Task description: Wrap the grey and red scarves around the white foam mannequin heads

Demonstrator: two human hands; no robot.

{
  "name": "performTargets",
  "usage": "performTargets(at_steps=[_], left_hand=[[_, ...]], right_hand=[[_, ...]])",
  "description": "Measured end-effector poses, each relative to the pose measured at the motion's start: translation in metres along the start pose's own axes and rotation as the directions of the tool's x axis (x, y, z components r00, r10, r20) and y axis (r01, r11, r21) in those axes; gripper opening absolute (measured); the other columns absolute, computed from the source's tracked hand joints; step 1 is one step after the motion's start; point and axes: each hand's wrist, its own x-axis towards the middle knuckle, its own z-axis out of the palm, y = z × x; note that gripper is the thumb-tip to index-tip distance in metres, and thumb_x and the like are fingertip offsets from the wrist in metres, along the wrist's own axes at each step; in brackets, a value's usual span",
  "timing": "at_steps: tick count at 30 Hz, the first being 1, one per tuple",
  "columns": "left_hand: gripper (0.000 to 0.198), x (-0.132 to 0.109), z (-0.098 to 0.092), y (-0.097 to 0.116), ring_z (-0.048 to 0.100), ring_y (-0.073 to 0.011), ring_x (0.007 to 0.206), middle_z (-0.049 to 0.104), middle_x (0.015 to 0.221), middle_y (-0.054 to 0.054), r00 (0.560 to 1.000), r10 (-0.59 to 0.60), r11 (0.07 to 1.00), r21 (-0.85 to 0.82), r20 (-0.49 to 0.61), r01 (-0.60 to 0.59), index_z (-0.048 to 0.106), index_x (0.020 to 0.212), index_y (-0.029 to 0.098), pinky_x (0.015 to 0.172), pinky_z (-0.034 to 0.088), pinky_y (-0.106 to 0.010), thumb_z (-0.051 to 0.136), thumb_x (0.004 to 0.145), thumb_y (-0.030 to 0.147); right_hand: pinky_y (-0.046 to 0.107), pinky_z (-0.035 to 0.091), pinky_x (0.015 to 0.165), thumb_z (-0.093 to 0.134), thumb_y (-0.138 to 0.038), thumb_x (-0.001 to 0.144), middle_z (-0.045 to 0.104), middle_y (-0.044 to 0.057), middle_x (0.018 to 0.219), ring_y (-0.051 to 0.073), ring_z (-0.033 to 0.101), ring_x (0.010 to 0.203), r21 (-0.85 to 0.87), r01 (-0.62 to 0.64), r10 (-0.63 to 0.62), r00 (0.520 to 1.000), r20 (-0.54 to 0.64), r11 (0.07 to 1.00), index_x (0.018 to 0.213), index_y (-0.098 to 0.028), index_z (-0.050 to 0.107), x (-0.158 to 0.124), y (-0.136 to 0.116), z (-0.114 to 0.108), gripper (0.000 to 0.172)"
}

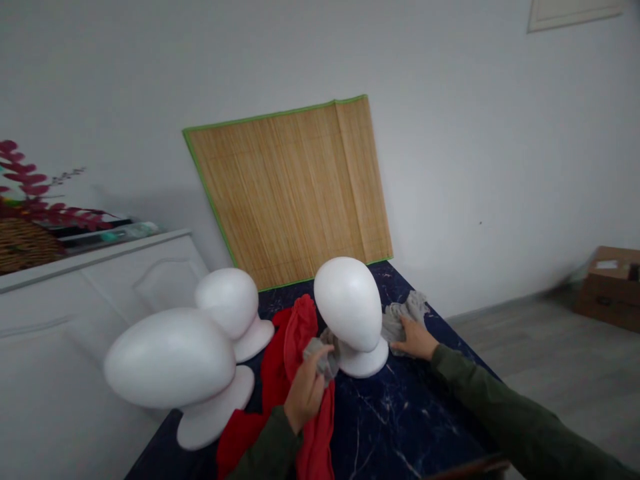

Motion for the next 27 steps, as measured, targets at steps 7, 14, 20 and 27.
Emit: performTargets(at_steps=[7, 14, 20, 27], left_hand=[[0.047, -0.019, 0.011, 0.029, 0.046, -0.0204, 0.116, 0.046, 0.129, -0.009, 0.732, 0.193, 0.841, 0.274, 0.653, -0.466, 0.041, 0.124, 0.027, 0.095, 0.038, -0.038, 0.035, 0.082, 0.007], [0.052, 0.008, 0.039, 0.019, 0.057, -0.0216, 0.099, 0.060, 0.110, -0.011, 0.891, 0.118, 0.866, 0.395, 0.438, -0.308, 0.040, 0.127, 0.021, 0.085, 0.047, -0.038, 0.036, 0.078, 0.004], [0.055, 0.017, 0.063, 0.029, 0.056, -0.0222, 0.100, 0.057, 0.116, -0.010, 0.962, -0.067, 0.963, 0.268, 0.265, -0.007, 0.039, 0.126, 0.017, 0.088, 0.045, -0.034, 0.052, 0.073, 0.017], [0.083, 0.010, 0.073, 0.053, 0.045, -0.0310, 0.108, 0.051, 0.118, -0.016, 0.959, -0.113, 0.916, 0.401, 0.260, -0.001, 0.024, 0.135, 0.015, 0.092, 0.036, -0.047, 0.063, 0.064, 0.031]], right_hand=[[0.047, 0.026, 0.093, 0.066, -0.016, 0.052, 0.061, 0.012, 0.090, 0.035, 0.050, 0.101, 0.151, -0.146, 0.151, 0.988, -0.024, 0.978, 0.102, -0.017, 0.055, -0.040, 0.012, -0.011, 0.052], [0.033, 0.046, 0.076, 0.051, -0.037, 0.073, 0.065, 0.006, 0.075, 0.018, 0.061, 0.072, 0.644, -0.546, 0.276, 0.834, 0.477, 0.536, 0.085, -0.016, 0.057, -0.061, -0.032, 0.014, 0.026], [0.033, 0.048, 0.073, 0.041, -0.042, 0.081, 0.066, 0.007, 0.071, 0.018, 0.063, 0.069, 0.613, -0.784, 0.116, 0.621, 0.775, 0.096, 0.085, -0.013, 0.059, -0.068, -0.049, 0.037, 0.034], [0.039, 0.042, 0.087, 0.038, -0.060, 0.079, 0.064, 0.009, 0.095, 0.021, 0.059, 0.094, 0.737, -0.674, -0.059, 0.735, 0.675, 0.049, 0.103, -0.016, 0.056, -0.086, -0.065, 0.049, 0.053]])
